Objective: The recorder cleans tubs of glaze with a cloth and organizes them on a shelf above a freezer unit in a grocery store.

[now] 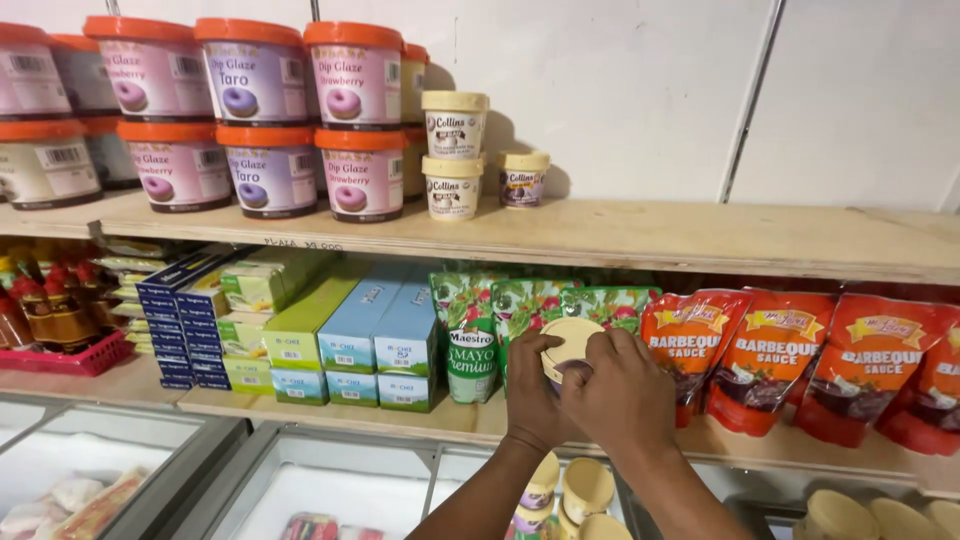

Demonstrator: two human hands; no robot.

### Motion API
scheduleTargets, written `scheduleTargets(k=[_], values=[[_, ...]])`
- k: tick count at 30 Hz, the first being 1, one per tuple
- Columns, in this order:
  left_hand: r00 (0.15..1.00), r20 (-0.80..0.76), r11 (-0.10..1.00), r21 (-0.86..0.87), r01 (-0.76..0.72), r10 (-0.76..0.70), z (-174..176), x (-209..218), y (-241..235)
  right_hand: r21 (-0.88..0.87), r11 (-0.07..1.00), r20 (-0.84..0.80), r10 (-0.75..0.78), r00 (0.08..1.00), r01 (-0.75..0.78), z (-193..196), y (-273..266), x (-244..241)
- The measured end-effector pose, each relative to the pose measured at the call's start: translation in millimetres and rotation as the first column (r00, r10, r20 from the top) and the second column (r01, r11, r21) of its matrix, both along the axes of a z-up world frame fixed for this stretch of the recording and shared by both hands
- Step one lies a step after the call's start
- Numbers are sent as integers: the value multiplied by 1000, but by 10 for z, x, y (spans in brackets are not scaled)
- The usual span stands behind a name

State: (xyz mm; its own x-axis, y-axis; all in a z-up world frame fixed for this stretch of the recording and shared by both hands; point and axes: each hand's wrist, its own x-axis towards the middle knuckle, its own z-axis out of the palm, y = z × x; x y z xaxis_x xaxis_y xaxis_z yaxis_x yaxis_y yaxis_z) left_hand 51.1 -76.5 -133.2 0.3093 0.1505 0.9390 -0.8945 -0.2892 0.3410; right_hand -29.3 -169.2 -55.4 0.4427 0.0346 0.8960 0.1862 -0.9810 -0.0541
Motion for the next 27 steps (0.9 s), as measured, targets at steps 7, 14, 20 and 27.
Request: scheduleTargets(k=[7,14,20,27], values=[[994,107,998,-59,26,-20,700,-73,42,-16,1000,117,8,993,-6,596,52,-162],[945,325,999,-30,43,-31,1447,-78,133,-45,997,319,77,945,-66,1176,83,-296],[986,150,995,-46,85,-78,1882,117,127,-52,985,396,171,902,-164,1433,-44,-38],[1000,8,999,43,-5,5,2029,477,163,587,750,218,216,952,-305,1550,-296,436]])
